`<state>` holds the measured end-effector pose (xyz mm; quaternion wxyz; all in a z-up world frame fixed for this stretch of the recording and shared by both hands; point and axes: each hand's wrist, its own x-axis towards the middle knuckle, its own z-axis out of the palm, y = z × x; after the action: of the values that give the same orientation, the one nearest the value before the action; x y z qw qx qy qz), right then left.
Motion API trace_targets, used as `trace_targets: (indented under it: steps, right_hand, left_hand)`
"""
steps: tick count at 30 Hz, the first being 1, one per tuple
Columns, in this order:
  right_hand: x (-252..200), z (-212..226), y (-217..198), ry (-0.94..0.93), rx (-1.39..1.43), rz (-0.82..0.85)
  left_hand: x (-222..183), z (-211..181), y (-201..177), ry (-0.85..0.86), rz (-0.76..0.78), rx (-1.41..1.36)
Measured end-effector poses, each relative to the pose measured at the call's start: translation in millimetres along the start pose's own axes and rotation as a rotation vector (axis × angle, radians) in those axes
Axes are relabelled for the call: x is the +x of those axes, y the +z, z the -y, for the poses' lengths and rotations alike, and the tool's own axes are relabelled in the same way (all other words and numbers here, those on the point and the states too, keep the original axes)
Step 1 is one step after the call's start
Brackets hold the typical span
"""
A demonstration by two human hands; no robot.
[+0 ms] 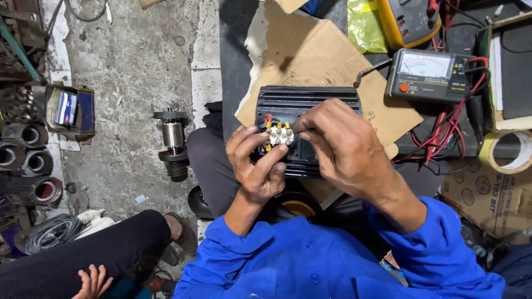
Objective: A person is seen adjusting the wiring and connections on an electronic motor controller, using a multimeter to check values and handling small screws.
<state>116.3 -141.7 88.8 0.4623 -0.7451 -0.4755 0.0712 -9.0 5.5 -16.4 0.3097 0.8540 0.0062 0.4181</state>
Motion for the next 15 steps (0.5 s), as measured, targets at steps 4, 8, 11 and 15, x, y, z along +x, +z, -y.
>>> trace_targets:
  steps: [4, 8, 11, 15]
  right_hand:
    - [7, 4, 6, 0.011, 0.025, 0.023]
    - [7, 3, 11, 0.055, 0.008, 0.03]
    - [11, 12, 14, 0.195, -0.016, -0.003]
    - [20, 20, 16, 0.52, -0.023, -0.029]
  left_hand:
    - [2, -1, 0, 0.003, -0.005, -0.008]
    - [2, 0, 1, 0.012, -0.015, -0.012]
    - [1, 0, 1, 0.014, -0.018, -0.017]
    - [1, 0, 1, 0.011, -0.009, -0.011]
